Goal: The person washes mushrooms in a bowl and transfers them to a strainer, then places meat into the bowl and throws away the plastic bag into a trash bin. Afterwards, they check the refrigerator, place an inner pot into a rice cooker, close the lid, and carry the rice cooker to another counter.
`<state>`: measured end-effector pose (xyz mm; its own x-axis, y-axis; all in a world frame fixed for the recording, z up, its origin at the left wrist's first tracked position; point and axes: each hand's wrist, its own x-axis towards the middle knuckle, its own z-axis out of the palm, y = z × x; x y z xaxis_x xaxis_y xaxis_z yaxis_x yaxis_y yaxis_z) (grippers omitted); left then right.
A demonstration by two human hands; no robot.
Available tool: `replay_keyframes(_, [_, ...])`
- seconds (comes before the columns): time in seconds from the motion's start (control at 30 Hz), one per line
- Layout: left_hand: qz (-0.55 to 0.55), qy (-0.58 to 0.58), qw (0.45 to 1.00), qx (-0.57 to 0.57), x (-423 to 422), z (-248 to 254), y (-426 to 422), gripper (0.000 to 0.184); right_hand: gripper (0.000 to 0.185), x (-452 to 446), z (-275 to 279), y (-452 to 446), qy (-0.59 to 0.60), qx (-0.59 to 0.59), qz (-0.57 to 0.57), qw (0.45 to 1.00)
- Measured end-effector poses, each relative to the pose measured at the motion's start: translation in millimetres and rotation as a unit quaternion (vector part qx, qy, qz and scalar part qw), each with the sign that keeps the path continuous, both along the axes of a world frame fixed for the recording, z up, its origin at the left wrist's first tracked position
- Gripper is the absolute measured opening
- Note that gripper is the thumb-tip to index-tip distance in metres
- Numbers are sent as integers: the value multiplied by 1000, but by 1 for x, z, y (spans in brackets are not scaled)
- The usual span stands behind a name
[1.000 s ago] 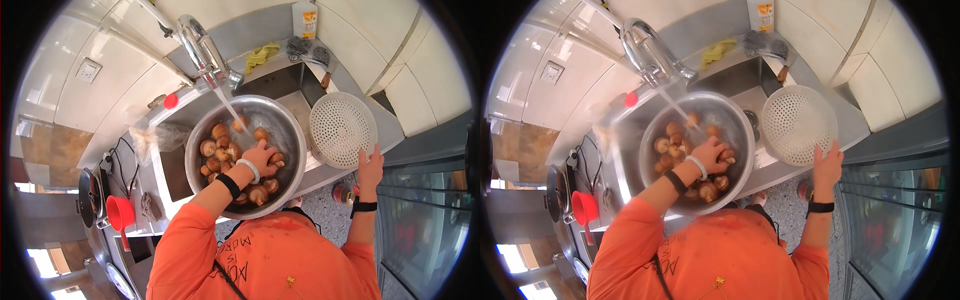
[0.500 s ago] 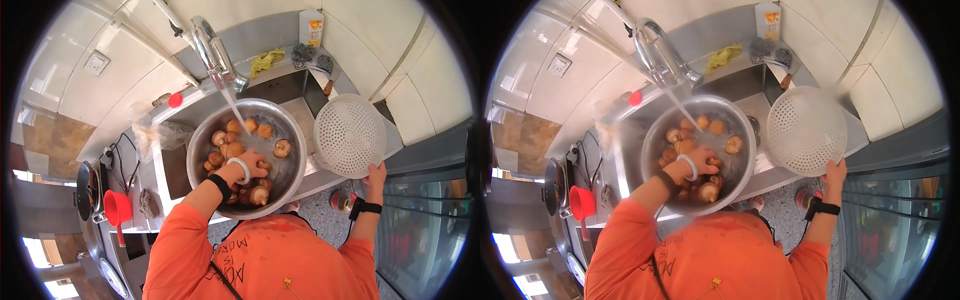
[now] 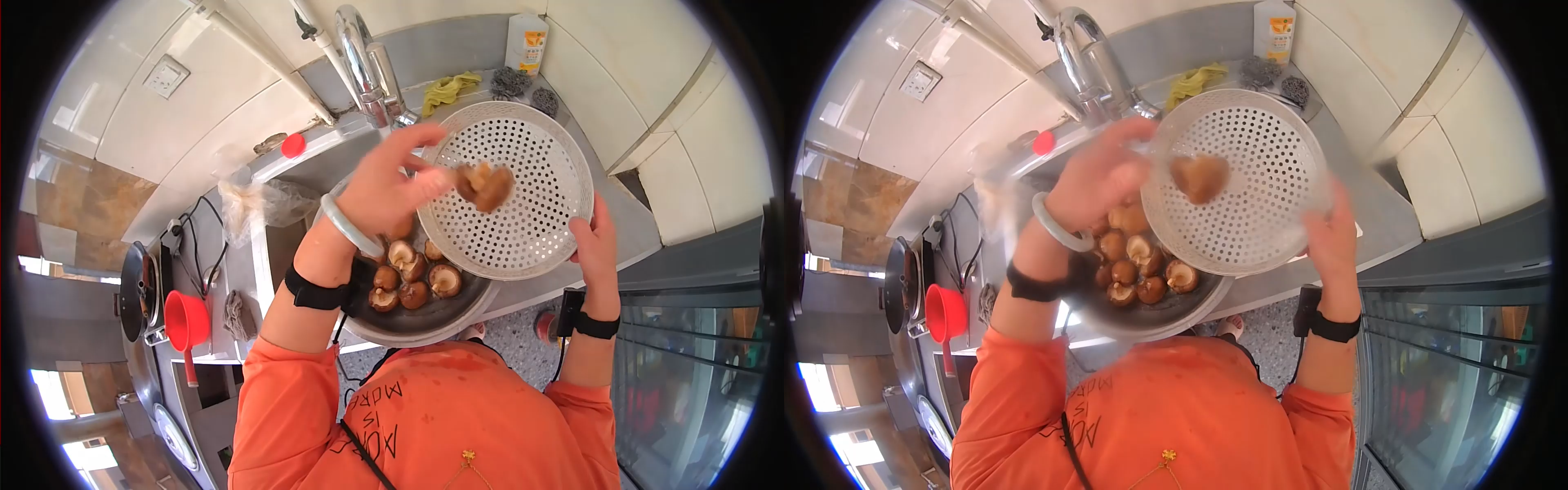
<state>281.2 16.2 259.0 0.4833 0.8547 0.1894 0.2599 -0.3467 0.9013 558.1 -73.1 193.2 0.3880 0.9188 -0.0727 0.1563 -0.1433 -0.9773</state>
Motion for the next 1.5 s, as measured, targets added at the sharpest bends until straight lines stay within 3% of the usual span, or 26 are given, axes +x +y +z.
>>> replay_keyframes(0.07, [66, 130, 989, -1, -21, -13, 15, 46, 49, -2, 1, -3, 29, -9, -27, 999])
replay_keyframes(0.13, [96, 344, 933, -42, -54, -72, 44, 59, 48, -1, 0, -9, 56, -18, -57, 997])
replay_keyframes(0.17, [96, 343, 933, -42, -61, -111, 47, 59, 47, 3, -2, -12, 53, -33, -56, 996])
replay_keyframes(0.23, [124, 525, 841, -49, -61, -169, 45, 68, 47, 6, -3, -17, 47, -47, -57, 996])
replay_keyframes(0.3, [77, 521, 847, -75, -27, -138, -3, 80, 46, 8, -6, -18, 55, -36, -51, 997])
replay_keyframes(0.37, [15, 541, 839, -57, -25, -172, 1, 77, 45, 13, -15, -16, 60, -39, -55, 996])
replay_keyframes(0.43, [-13, 471, 882, 0, -32, -188, 10, 55, 44, 12, -17, -20, 67, -48, -58, 995])
replay_keyframes(0.5, [25, 489, 872, -20, -41, -179, 17, 66, 45, 10, -11, -19, 48, -56, -55, 996])
replay_keyframes(0.57, [131, 351, 914, -155, -54, -173, 23, 68, 47, 10, -10, -20, 50, -50, -56, 996])
replay_keyframes(0.6, [86, 191, 949, -237, -77, -208, 38, 46, 48, 10, -10, -20, 52, -44, -53, 996])
replay_keyframes(0.63, [85, 192, 948, -237, -72, -187, 39, 46, 48, 8, -7, -19, 52, -44, -54, 996])
replay_keyframes(0.7, [74, 32, 953, -292, -66, -129, 38, 59, 50, -1, 1, -14, 48, -38, -55, 997])
replay_keyframes(0.8, [16, -37, 964, -263, -32, -63, 30, 52, 51, -19, 1, -1, 50, -29, -20, 998])
replay_keyframes(0.87, [-55, -42, 998, -5, -15, -50, 32, 49, 51, -27, -1, 8, 58, -27, -4, 998])
replay_keyframes(0.9, [-51, -43, 998, -5, -15, -37, 24, 49, 51, -29, -3, 10, 69, -27, 7, 997])
replay_keyframes(0.97, [23, -76, 974, -213, -16, -14, 6, 46, 52, -27, -9, 12, 84, -21, 2, 996])
replay_keyframes(1.0, [51, -121, 965, -229, -20, -21, 6, 41, 53, -24, -12, 11, 88, -44, 10, 995])
replay_keyframes(1.03, [50, -120, 965, -229, -27, -33, 10, 41, 54, -22, -14, 8, 93, -66, 16, 993])
replay_keyframes(1.1, [154, 49, 964, -213, -45, -74, 24, 36, 54, -18, -19, 3, 101, -71, -3, 992])
replay_keyframes(1.13, [117, 184, 975, -31, -54, -112, 30, 41, 56, -16, -20, -1, 107, -75, -18, 991])
replay_keyframes(1.2, [50, 351, 929, 110, -36, -139, 13, 52, 53, -11, -16, -6, 115, -65, -35, 991])
replay_keyframes(1.3, [-67, 321, 916, 231, -6, -145, -24, 61, 47, -4, -8, -10, 128, -40, -68, 989])
replay_keyframes(1.37, [-203, 409, 878, 145, -2, -144, -30, 62, 51, 5, -9, -18, 139, -29, -88, 986])
replay_keyframes(1.4, [-90, 416, 905, 6, -13, -152, -5, 57, 50, 12, -10, -24, 131, -24, -93, 987])
replay_keyframes(1.47, [-131, 417, 894, 100, -34, -157, 21, 48, 50, 15, -11, -32, 130, -19, -110, 985])
replay_keyframes(1.5, [-148, 441, 884, 49, -36, -146, 35, 44, 50, 17, -11, -35, 128, -21, -122, 984])
